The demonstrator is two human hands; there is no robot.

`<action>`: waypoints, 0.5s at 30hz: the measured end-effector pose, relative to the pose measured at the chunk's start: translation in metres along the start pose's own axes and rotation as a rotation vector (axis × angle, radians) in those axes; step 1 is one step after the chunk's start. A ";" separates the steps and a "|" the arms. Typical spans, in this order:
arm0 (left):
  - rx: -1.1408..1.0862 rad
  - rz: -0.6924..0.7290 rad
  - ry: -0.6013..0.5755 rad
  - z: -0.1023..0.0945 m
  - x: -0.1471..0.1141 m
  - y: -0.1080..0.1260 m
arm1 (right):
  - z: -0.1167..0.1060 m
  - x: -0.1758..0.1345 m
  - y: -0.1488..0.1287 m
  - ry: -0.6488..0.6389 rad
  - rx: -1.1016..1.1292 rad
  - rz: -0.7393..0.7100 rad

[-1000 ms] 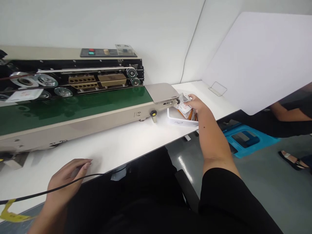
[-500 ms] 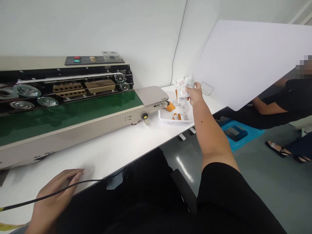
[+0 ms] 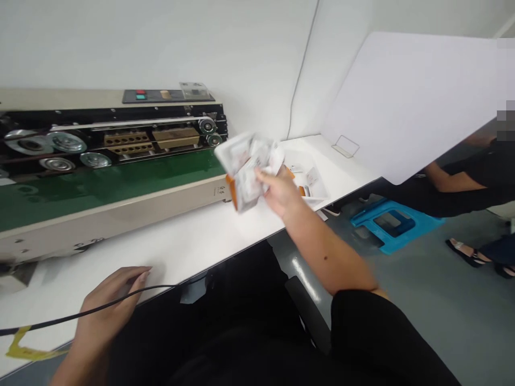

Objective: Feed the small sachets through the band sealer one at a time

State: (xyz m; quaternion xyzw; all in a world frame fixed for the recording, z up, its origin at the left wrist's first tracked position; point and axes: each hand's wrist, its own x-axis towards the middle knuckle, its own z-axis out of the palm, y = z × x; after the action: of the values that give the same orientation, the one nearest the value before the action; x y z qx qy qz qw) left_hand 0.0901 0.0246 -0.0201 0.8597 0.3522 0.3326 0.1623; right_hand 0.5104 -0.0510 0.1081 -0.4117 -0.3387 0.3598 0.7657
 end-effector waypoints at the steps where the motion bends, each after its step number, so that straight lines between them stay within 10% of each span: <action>1: 0.009 -0.008 -0.005 0.001 -0.001 0.001 | 0.016 -0.019 0.019 -0.029 0.044 0.079; 7: 0.067 -0.047 0.045 0.008 -0.013 0.006 | 0.082 -0.092 0.118 -0.041 0.135 0.443; 11: 0.187 0.132 0.139 0.015 -0.025 0.004 | 0.103 -0.105 0.164 0.012 0.026 0.398; 15: 0.398 0.234 -0.076 0.021 -0.026 0.009 | 0.108 -0.108 0.189 -0.075 -0.314 0.304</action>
State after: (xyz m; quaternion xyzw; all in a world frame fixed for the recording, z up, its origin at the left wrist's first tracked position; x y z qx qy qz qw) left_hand 0.0950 -0.0010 -0.0426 0.9215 0.3025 0.2407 -0.0369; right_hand 0.3157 -0.0224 -0.0346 -0.5586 -0.3529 0.4288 0.6161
